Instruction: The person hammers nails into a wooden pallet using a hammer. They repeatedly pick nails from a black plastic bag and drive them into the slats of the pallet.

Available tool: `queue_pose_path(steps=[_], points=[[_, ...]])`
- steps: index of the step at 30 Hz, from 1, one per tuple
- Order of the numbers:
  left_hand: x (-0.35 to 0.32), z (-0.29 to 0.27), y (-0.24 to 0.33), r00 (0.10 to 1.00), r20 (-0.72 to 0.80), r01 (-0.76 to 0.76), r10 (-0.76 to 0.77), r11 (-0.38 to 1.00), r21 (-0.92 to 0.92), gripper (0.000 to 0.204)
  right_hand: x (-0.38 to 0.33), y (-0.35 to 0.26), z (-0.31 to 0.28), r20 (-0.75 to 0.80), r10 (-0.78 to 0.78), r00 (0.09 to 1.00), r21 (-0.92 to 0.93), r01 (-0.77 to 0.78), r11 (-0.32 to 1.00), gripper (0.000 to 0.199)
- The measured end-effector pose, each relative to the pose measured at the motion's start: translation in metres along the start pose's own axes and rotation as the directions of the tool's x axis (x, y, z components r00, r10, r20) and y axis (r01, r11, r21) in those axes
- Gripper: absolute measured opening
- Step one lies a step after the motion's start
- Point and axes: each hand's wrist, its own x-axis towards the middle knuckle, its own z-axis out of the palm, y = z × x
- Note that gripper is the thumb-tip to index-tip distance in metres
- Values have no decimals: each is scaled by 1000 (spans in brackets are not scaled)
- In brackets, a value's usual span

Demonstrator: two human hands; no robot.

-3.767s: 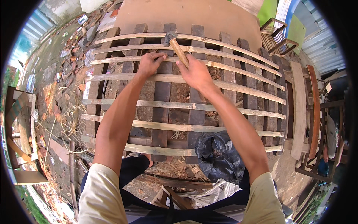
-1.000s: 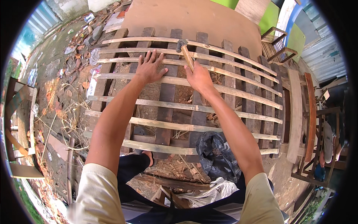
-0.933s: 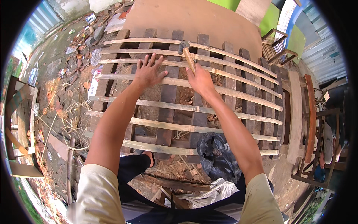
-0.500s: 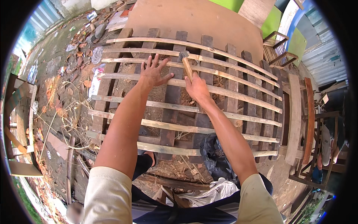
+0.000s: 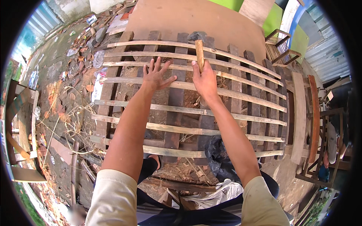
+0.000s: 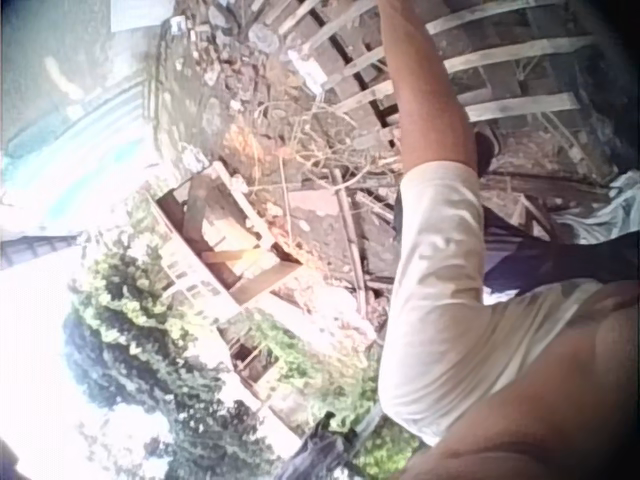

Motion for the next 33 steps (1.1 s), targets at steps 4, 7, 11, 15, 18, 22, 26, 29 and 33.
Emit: queue_pose_path(steps=[4,7,11,15,18,22,26,29,33], points=[[5,3,12,1000,-4,-28,28,1000,-9,90,20,84,32,137,17,990,-407,41,912,43],[-1,1,1,1000,-9,9,-9,1000,3,89,15,24,11,65,44,997,-245,-27,969,43],[1,-3,4,1000,-17,10,-10,1000,6,88,0,25,16,-212,-158,965,59,174,983,40],[0,0,7,1000,0,-9,9,1000,-9,90,26,59,21,136,-121,983,-338,161,927,39],[-3,0,-3,1000,-13,8,-7,1000,11,91,9,-10,-8,5,-60,998,-76,60,995,40],[2,0,18,998,-37,-40,40,999,-10,92,13,76,21,89,33,995,-237,-11,972,43],[-3,4,-2,1000,-2,-4,4,1000,14,93,27,25,8,135,47,990,-289,-6,957,44],[-1,0,-2,1000,-6,3,-3,1000,23,93,6,0,-2,13,7,1000,-108,-5,994,44],[2,0,9,1000,-12,-24,24,1000,-1,94,18,58,18,190,14,982,-411,66,909,44]])
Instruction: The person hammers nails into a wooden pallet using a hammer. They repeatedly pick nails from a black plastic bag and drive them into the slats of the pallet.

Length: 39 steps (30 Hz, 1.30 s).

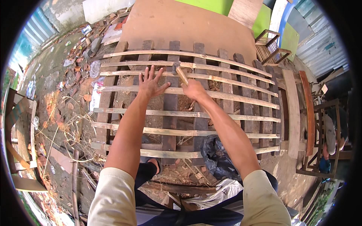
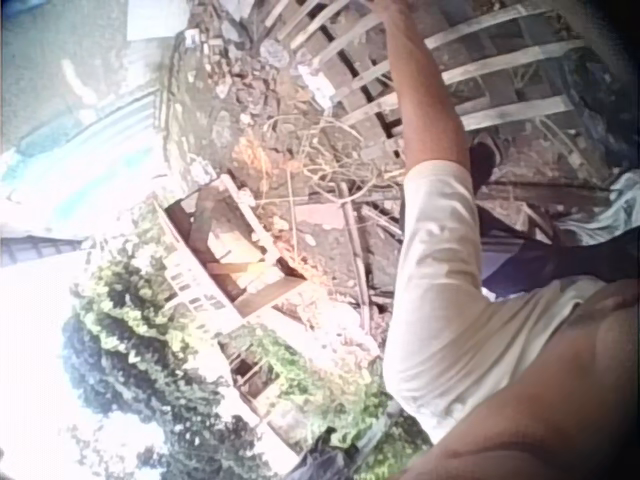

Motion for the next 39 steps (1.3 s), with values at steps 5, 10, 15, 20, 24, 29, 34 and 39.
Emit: queue_pose_path(steps=[5,10,15,20,24,29,34,39], points=[[-3,1,-10,999,13,33,-33,999,22,94,-13,-43,-20,-222,23,975,329,52,943,43],[-2,1,6,999,-24,-36,36,999,-20,95,4,-1,-6,108,140,984,-22,-138,990,43],[-6,6,-3,999,-36,0,0,1000,7,90,-73,-8,-76,52,71,996,-15,-70,997,48],[-20,9,4,995,-71,67,-67,998,1,76,-199,49,-154,-15,103,995,-43,-103,994,52],[-52,20,45,957,-287,15,-34,998,-69,66,-282,82,-167,34,281,959,66,-282,957,54],[-137,-4,136,670,-653,-642,352,717,-272,33,-329,99,-137,261,298,918,681,-394,617,28],[-232,-6,191,362,-446,-932,818,316,-177,12,-330,117,-100,299,302,905,601,-424,678,33],[-252,32,203,558,-456,-808,694,579,-109,17,-319,113,-99,81,223,971,181,-234,955,48]])
